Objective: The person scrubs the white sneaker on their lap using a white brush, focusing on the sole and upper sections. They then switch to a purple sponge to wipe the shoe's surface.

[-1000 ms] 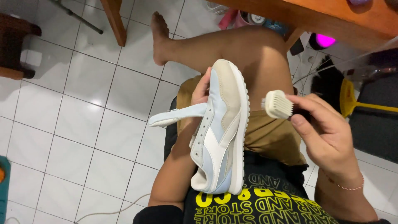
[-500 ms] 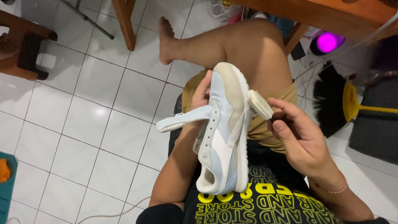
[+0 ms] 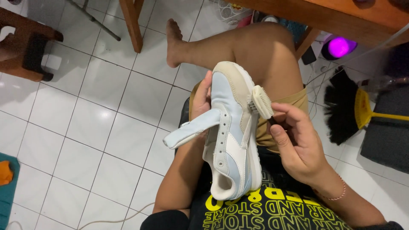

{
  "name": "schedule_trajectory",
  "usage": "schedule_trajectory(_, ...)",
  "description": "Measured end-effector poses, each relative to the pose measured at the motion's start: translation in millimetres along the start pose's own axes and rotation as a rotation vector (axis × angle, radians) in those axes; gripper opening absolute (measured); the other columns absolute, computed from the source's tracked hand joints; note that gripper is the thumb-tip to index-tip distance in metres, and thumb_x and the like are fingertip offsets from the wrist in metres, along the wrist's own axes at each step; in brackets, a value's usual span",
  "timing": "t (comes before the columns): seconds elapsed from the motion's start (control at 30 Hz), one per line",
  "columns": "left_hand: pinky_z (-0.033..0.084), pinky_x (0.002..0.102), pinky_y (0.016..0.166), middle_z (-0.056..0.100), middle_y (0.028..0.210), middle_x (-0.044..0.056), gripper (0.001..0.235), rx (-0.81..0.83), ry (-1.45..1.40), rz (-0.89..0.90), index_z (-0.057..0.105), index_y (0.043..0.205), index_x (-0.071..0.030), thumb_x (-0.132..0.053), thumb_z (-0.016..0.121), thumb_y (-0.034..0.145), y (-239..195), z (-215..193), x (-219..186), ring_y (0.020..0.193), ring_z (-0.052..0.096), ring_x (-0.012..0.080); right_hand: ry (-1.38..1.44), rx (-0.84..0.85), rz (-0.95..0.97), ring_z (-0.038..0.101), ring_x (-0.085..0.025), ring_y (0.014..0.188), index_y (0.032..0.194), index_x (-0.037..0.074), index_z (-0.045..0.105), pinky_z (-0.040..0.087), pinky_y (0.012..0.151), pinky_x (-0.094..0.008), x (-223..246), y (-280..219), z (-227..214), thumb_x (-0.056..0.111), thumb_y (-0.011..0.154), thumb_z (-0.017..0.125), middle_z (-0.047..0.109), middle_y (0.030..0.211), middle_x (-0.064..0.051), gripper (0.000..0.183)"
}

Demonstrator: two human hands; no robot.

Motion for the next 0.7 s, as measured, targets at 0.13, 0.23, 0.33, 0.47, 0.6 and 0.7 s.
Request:
schedule_trajectory(0.13,0.029,0.026,0.054,0.033,0.057,-0.01,0.046,-0.069,0.144,0.19,0.033,0.061,-0.02,-0.033,0.061,0.095,8.3,-18.0,-15.1,0.052,0.034,0.007,0.071,0.007,0.034,0.063,-0.017,0.094,0.143,-0.002,0.043,0.055,0.088,-0.026,-5.4,-2.9,-2.1,0.013,0.103,0.049,0.06,0.112,-0.013,0.043)
schedule_trajectory(0.23,0.054,0.038,0.089,0.074,0.101,0.014,0.044,0.337,-0.098,-0.119,0.068,0.111,-0.001,-0.042,0.061,0.098,21.8,-18.1,9.2,0.097,0.071,0.0283,0.199,0.032,0.081,0.062,-0.016,0.091,0.145,0.0,0.042,0.055,0.081,-0.024,-15.8,-8.9,-2.7,0.009,0.102,0.052,0.059,0.107,-0.012,0.045)
schedule_trajectory(0.33,0.054,0.038,0.079,0.074,0.087,0.009,0.038,0.377,-0.13,-0.057,0.07,0.095,-0.005,-0.043,0.066,0.092,27.2,-22.4,3.4,0.086,0.071,0.0256,0.299,0.027,0.027,0.065,-0.018,0.088,0.14,0.0,0.044,0.054,0.069,-0.023,-19.3,-14.8,-5.2,0.009,0.103,0.051,0.06,0.103,-0.012,0.039)
schedule_trajectory(0.47,0.053,0.04,0.083,0.072,0.094,0.011,0.048,0.435,-0.166,-0.165,0.068,0.103,-0.006,-0.052,0.064,0.09,15.6,-14.5,19.4,0.092,0.07,0.027,0.344,-0.116,0.003,0.071,-0.022,0.091,0.135,-0.002,0.047,0.064,0.084,-0.028,-35.2,-22.1,-21.3,0.003,0.099,0.058,0.059,0.113,-0.012,0.037)
schedule_trajectory(0.6,0.053,0.043,0.087,0.069,0.103,0.015,0.063,0.487,-0.226,-0.322,0.065,0.113,-0.006,-0.063,0.063,0.088,21.3,-2.2,32.8,0.099,0.068,0.0289,0.484,-0.221,0.108,0.065,-0.018,0.098,0.13,0.001,0.05,0.064,0.086,-0.029,-53.3,-37.3,-27.1,0.004,0.099,0.059,0.058,0.113,-0.011,0.033)
schedule_trajectory(0.7,0.053,0.045,0.09,0.068,0.109,0.017,0.073,0.527,-0.265,-0.424,0.063,0.12,-0.006,-0.071,0.061,0.086,10.7,1.5,44.3,0.105,0.066,0.0301,0.595,-0.212,0.143,0.064,-0.019,0.095,0.129,0.001,0.052,0.061,0.084,-0.027,-51.8,-39.2,-26.5,0.007,0.101,0.056,0.058,0.111,-0.013,0.029)
Point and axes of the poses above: each hand's wrist, its own y-axis towards the middle knuckle, its own z-axis out of the palm, x = y × z, the point moved 8 cm from there along y, towards the middle knuckle
